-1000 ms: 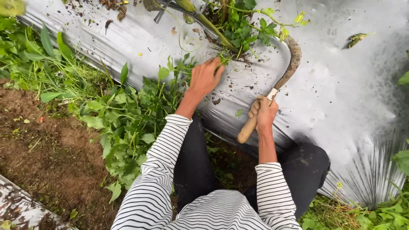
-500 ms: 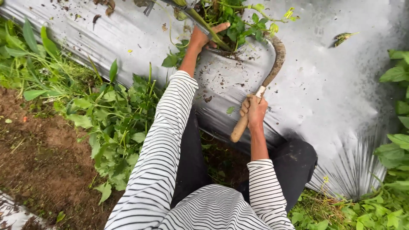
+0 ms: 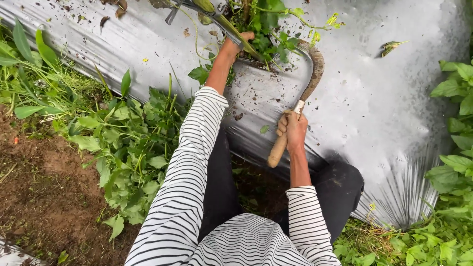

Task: The person uses a sickle to cut green leafy plants growing along a plastic-covered bed. They hold the stems with one hand and swing the sickle with the other to sever the plants near the base, then place the cut foliage on the ground beside them.

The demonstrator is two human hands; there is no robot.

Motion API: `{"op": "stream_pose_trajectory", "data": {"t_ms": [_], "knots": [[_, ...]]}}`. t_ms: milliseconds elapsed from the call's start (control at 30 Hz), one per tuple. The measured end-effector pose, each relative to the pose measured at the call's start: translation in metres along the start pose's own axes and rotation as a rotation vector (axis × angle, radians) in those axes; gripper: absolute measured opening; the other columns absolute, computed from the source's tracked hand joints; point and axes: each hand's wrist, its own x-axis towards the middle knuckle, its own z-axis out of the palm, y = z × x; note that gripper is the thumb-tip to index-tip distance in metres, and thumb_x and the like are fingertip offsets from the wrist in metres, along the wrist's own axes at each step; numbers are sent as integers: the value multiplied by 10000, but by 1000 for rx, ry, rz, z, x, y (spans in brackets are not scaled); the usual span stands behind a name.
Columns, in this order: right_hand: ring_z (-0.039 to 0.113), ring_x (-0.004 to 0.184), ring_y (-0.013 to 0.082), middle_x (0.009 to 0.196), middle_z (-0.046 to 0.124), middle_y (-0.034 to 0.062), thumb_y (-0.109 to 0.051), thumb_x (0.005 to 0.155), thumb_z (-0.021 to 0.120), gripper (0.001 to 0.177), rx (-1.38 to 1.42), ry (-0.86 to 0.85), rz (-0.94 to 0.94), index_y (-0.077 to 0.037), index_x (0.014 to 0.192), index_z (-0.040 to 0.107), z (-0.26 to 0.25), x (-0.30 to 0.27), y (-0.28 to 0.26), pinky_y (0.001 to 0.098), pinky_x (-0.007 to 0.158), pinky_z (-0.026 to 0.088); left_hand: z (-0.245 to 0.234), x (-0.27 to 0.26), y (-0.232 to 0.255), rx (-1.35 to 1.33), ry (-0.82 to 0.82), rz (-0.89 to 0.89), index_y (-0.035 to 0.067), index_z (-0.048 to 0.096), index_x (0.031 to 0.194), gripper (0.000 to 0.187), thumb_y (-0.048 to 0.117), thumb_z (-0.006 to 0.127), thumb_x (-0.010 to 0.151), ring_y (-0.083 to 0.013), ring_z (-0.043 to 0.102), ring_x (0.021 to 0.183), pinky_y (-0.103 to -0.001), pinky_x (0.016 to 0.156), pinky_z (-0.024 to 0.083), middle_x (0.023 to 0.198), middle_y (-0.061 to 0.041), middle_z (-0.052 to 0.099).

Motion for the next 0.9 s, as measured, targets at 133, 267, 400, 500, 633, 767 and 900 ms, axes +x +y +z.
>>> {"op": "stream_pose_trajectory", "data": {"t_ms": [133, 267, 400, 500, 633, 767, 900], "knots": [[365, 481, 91, 645, 442, 7, -96, 997, 480, 63, 44, -21, 61, -109, 960, 529, -7, -3, -13, 237, 388, 310, -13, 13, -25, -189, -32, -37, 150, 772, 1120, 278, 38, 667, 889, -173, 585, 815, -281, 504, 364, 1331, -93, 685], [332, 545, 75, 780, 460, 11, -317, 1073, 487, 269, 249, -235, 85, -100, 1193, 591, -33, -4, -14, 225, 427, 265, -15, 53, -63, -291, 71, -156, 192, 311, 1598, 954, 360, 823, 811, -352, 573, 1377, -544, 1034, 589, 1532, -152, 541], [326, 482, 56, 737, 479, 20, -354, 1082, 492, 299, 182, -208, 124, -134, 1260, 589, -28, -16, -26, 202, 375, 305, -36, 52, -63, 342, 78, 222, 121, 483, 1384, 533, -3, 713, 919, -386, 578, 1316, -568, 1143, 460, 1362, -217, 588], [281, 461, 59, 647, 375, -14, -426, 1052, 526, 328, -14, -43, 177, -154, 1201, 632, -13, -28, -49, 216, 386, 247, -55, 66, -57, 768, 202, 741, 187, 300, 799, 478, 139, 753, 944, -163, 364, 743, -399, 632, 297, 790, -31, 385], [383, 430, 95, 616, 403, 1, -470, 1057, 541, 340, -167, -2, 45, -143, 1116, 616, -22, -15, -53, 257, 349, 352, -57, 30, -4, 1013, 51, 489, 74, 522, 985, 208, 47, 724, 944, -333, 606, 853, -464, 700, 554, 998, -165, 598], [438, 397, 114, 602, 439, 12, -475, 1069, 567, 332, -220, -8, -32, -146, 1103, 601, -15, 6, -64, 280, 303, 413, -69, 42, 2, 1124, 33, 666, 80, 557, 931, 195, -24, 716, 885, -336, 575, 821, -461, 727, 518, 914, -151, 600], [326, 478, 108, 648, 371, 17, -497, 982, 611, 361, -227, -43, 11, -139, 992, 563, 11, -4, -83, 284, 417, 298, -78, 34, -20, 1222, 27, 766, 83, 582, 891, 210, -77, 709, 842, -339, 551, 797, -458, 747, 491, 851, -140, 602]]}}
